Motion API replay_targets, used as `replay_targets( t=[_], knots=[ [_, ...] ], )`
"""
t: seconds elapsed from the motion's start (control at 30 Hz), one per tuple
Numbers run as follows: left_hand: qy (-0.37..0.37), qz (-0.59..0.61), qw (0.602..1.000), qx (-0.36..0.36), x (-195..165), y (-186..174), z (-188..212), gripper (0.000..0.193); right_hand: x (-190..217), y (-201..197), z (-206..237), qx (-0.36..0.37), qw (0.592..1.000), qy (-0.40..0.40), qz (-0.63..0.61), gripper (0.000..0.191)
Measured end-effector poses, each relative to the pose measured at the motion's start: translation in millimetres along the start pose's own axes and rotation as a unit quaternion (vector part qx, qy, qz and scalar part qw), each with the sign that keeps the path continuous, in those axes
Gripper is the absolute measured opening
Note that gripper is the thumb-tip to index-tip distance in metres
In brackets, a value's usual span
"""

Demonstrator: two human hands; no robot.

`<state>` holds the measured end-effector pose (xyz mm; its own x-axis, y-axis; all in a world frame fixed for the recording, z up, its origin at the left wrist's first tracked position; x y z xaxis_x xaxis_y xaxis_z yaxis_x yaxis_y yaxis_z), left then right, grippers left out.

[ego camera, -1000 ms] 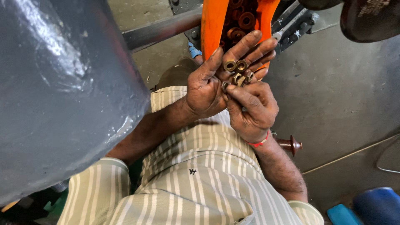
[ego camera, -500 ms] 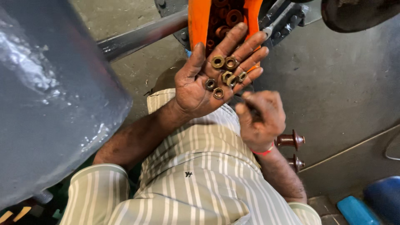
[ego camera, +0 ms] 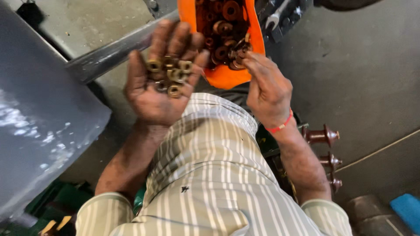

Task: The person works on an electrical assembly, stripping and bending wires, then using pliers to secure connections on a metal frame. They later retrieve and sort small brass ferrules from an orange container.

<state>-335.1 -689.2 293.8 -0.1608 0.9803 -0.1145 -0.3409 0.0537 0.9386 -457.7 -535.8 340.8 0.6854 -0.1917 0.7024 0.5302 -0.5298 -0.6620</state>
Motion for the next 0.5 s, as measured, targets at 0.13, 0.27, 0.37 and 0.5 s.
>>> replay_targets(
  t=[0.13, 0.27, 0.37, 0.5],
  knots=[
    [0.012, -0.006, 0.999, 0.039, -5, -1, 15, 0.064, -11, 9, -7, 0.04, 0.999, 0.005, -0.023, 0.029],
    [0.009, -0.049, 0.997, 0.058, 2, -4, 17, 0.056, -7, 27, -17, 0.099, 0.995, -0.03, -0.007, 0.028],
    [-0.013, -0.025, 0.999, 0.041, 10, -13, 18, 0.055, -8, 45, -40, 0.077, 0.995, -0.061, 0.007, 0.032],
    [-0.036, 0.02, 0.999, 0.029, 15, -21, 21, 0.055, -18, 85, -65, 0.14, 0.974, -0.097, 0.148, 0.024]
  ],
)
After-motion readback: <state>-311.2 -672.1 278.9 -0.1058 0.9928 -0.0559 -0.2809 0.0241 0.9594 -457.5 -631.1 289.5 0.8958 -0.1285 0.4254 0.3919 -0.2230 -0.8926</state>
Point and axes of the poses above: each hand's wrist, its own z-axis away from the middle knuckle, its own y-axis out of the palm, x = y × z, the point moved 9 cm from there along -z, towards the middle knuckle, and after that the axes turned 10 degrees about -y, right-handed, at the moved point
